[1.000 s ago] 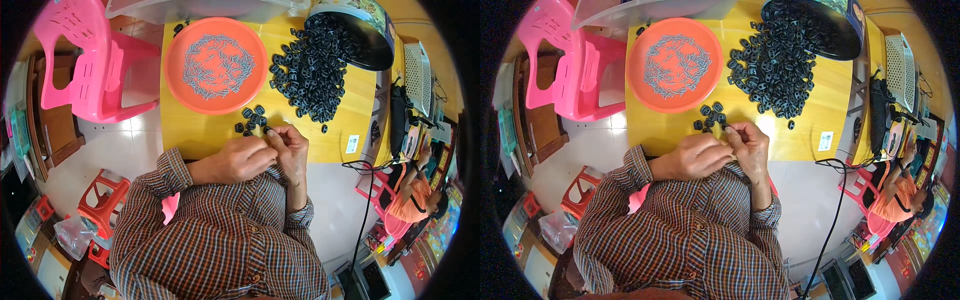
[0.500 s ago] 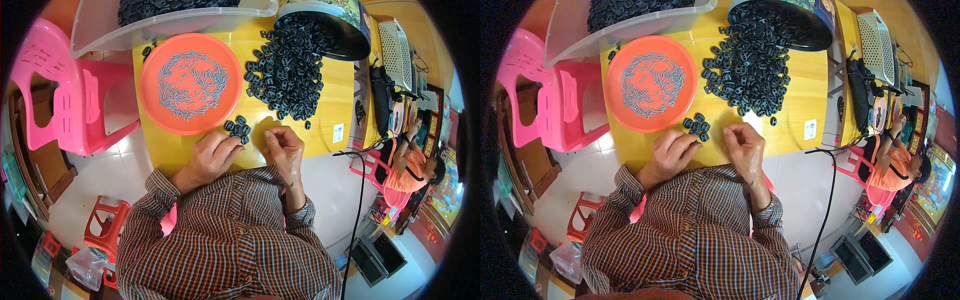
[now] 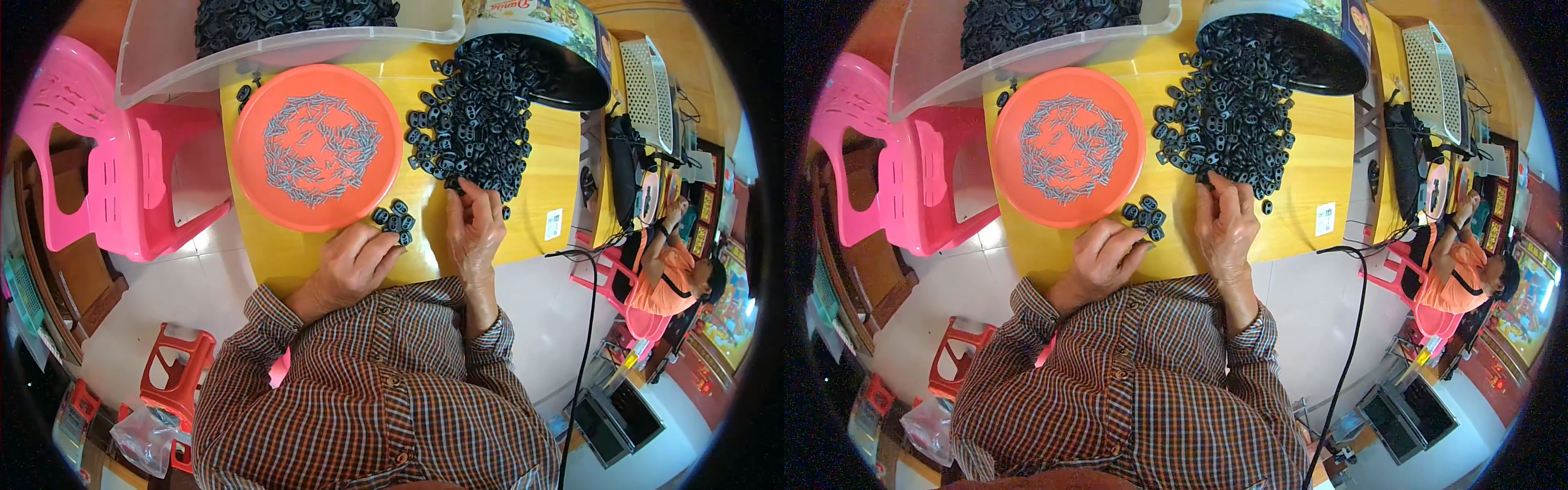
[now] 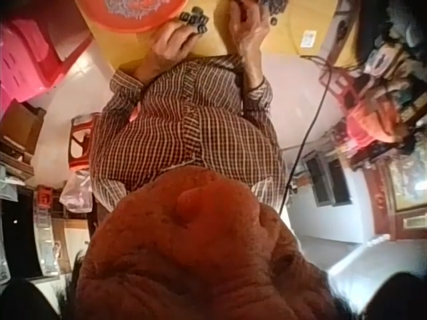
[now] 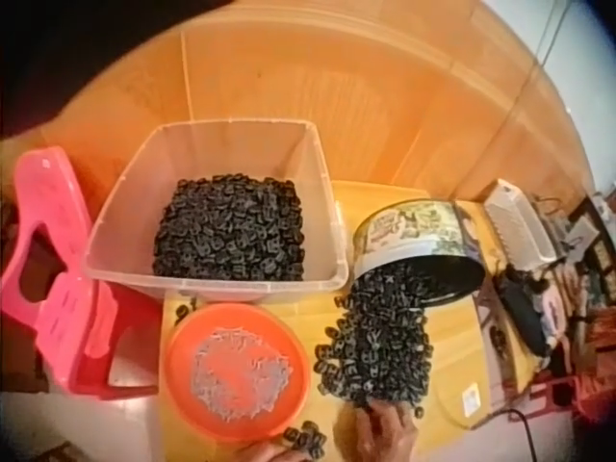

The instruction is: Assembling small black plastic components by hand at a table.

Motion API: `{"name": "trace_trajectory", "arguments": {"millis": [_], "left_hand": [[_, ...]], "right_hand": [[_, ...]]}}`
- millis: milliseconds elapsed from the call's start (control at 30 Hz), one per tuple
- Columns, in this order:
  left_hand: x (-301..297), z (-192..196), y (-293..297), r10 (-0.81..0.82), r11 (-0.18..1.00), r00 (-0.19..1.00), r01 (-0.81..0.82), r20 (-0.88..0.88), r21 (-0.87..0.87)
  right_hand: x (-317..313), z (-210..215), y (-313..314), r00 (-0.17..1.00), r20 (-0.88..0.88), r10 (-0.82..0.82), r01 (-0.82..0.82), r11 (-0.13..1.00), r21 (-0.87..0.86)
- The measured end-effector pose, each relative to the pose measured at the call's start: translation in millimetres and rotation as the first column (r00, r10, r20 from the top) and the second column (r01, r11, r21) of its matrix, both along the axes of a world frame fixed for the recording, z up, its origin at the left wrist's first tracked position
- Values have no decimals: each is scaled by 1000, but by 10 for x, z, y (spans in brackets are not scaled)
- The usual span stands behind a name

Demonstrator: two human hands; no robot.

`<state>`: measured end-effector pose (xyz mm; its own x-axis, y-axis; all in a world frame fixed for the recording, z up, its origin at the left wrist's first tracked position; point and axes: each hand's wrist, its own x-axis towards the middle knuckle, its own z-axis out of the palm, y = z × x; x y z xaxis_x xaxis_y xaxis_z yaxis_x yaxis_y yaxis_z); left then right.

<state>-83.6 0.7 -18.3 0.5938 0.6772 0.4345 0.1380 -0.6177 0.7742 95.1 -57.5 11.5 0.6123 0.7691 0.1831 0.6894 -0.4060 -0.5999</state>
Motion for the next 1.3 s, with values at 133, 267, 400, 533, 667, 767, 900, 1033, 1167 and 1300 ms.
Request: {"name": "trace_trajectory", "arguments": {"millis": [133, 267, 400, 533, 667, 767, 900, 1033, 1167, 1300], "left_hand": [[-2, 16, -6, -13, 1000, 1000, 13, -3, -5], [3, 32, 6, -27, 1000, 1000, 26, -14, -3], [6, -2, -22, -7, 1000, 1000, 7, 0, 1], [16, 48, -37, 12, 1000, 1000, -12, -14, 21], [7, 55, -55, 34, 998, 999, -33, -31, 51], [-5, 53, -80, 32, 998, 998, -29, -51, 62], [12, 60, -101, 44, 994, 997, -38, -59, 102], [27, 84, -100, 59, 993, 995, -51, -79, 104], [127, 195, -116, 64, 998, 998, -64, -30, -4], [370, 299, -142, 33, 944, 996, -2, 87, -329]], "right_hand": [[21, -52, 6, 999, 47, 14, -14, 1000, 8], [32, -78, -43, 1000, 24, 20, -21, 997, 70], [50, -85, -194, 1000, -7, 22, -21, 995, 100], [97, -59, -275, 1000, -16, -16, 18, 997, 73], [119, -89, -288, 999, -17, -37, 38, 997, 74], [141, -90, -297, 1000, -16, -22, 23, 998, 65], [157, -171, -349, 1000, -15, -6, 8, 994, 111], [148, -176, -373, 1000, 16, 22, -24, 990, 139], [98, 75, -369, 558, -828, -59, 269, 957, 113], [152, 96, -408, 330, -944, 17, 304, 945, 124]]}}
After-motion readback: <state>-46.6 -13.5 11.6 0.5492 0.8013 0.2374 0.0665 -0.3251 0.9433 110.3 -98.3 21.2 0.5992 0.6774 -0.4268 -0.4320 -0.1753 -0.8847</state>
